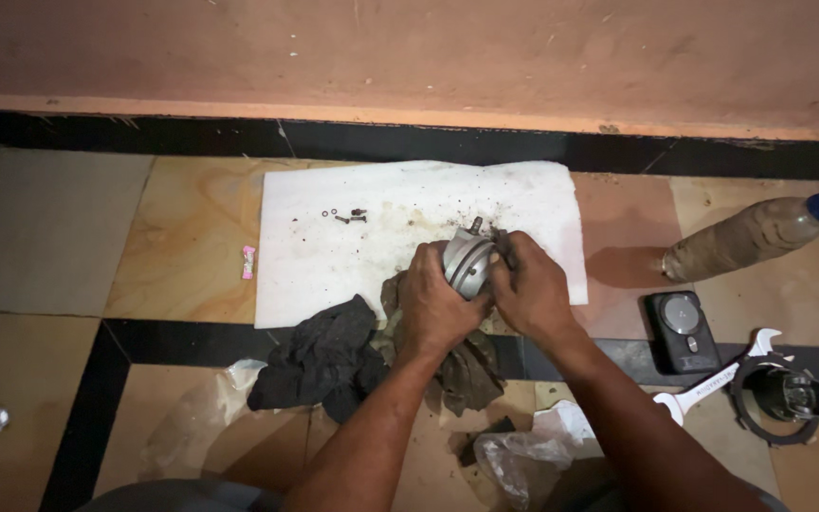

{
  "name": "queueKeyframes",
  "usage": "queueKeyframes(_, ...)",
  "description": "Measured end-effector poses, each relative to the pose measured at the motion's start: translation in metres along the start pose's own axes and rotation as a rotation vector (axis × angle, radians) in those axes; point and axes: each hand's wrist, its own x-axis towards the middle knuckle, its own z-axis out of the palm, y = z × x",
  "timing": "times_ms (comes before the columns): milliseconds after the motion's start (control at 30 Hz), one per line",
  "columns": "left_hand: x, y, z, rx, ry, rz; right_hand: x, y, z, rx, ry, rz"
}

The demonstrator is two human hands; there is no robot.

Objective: The person scrubs a cylindrical metal mechanical part with a dark cloth and a red-handled screwdriver to remove grime. They repeatedly wipe the exterior and interior surfaces of the part, occasionally using the screwdriver to scrape specific areas. The person also uses pliers to manipulate a small component on the part.

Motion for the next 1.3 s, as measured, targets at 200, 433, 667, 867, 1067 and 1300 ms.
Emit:
queueKeyframes(200,-0.001,-0.002,0.004,-0.027,0.013,-0.010,0.012,-0.002,0.002,0.030,-0.157,0.317)
queueKeyframes(433,0.000,-0.008,0.008,-0.007,0.010,0.008,-0.001,-0.002,-0.003,0.060,-0.003,0.035)
queueKeyframes(667,0.001,-0.005,0.007,0.009,-0.088,-0.094,0.016,0.005,0.005,0.018,-0.197,0.333)
queueKeyframes(867,-0.001,-0.007,0.009,0.041,-0.024,-0.051,0.010,0.000,-0.004,0.247,-0.206,0.427)
queueKeyframes(1067,-0.002,-0.015,0.017,0.011,0.069,0.063,-0.003,-0.002,-0.003,-0.159,-0.045,-0.053)
queueKeyframes(1300,-0.001,-0.011,0.013,0.017,0.065,0.134,0.024,0.021,0.002,0.535,-0.364,0.746)
